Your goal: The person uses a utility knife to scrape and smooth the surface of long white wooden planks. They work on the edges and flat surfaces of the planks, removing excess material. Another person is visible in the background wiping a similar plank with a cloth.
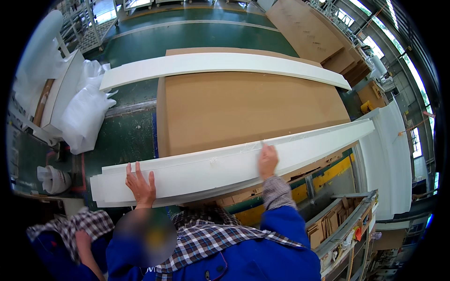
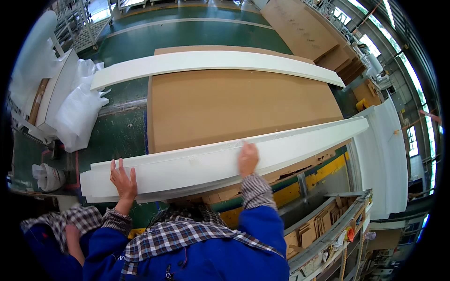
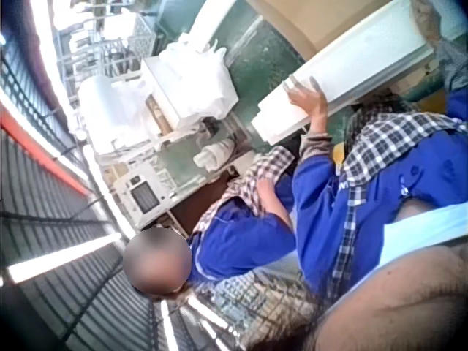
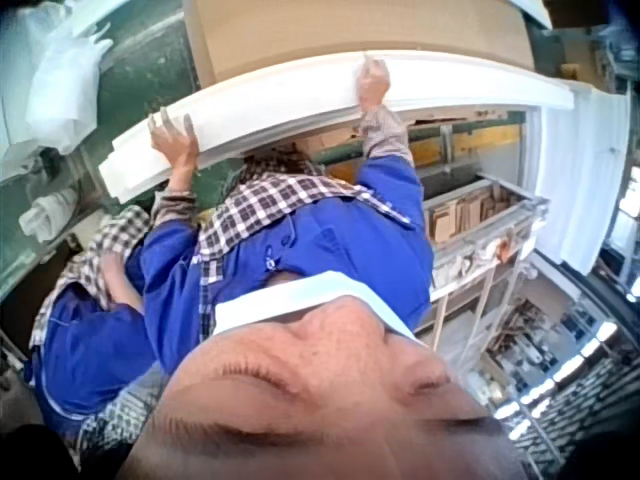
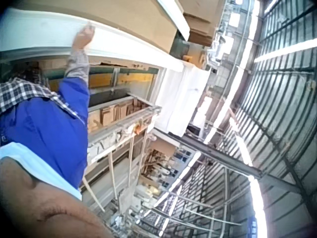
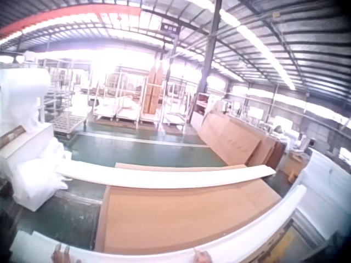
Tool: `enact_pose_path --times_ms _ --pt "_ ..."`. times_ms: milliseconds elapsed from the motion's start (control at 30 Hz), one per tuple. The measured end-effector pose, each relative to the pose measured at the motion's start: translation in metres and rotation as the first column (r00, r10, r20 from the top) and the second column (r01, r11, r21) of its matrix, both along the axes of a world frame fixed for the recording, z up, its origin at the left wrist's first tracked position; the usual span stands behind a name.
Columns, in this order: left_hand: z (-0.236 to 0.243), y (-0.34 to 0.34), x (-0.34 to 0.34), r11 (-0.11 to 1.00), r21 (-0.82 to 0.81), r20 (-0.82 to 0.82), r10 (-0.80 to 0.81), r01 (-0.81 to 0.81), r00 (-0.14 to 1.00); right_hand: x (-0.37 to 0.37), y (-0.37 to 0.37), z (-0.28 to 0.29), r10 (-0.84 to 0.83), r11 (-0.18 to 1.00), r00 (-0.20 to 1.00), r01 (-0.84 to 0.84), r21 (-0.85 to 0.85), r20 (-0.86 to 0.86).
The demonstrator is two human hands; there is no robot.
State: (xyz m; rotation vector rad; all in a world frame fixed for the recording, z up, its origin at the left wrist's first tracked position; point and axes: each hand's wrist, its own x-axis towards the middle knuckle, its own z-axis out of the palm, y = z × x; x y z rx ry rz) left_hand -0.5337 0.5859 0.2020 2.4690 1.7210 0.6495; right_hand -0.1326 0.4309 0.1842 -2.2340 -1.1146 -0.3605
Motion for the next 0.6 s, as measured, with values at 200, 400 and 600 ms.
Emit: enact_pose_path --times_ms 200,400,600 --pt "-0.003 0.002 0.008 1.000 0.009 0.023 -0.020 0.020 1.000 -0.148 0.065 0.009 0.334 0.942 0.927 -0.323 0.088 -0.171" --pt "0.001 0.002 0.001 1.000 -0.010 0.060 -0.009 0.010 0.998 -0.136 0.067 0.009 0.480 0.875 0.849 -0.447 0.184 -0.221" --pt "-0.009 0.002 0.000 1.000 -0.019 0.045 0.010 -0.009 0.999 0.101 -0.024 0.004 -0.155 0.973 0.981 0.172 -0.152 0.120"
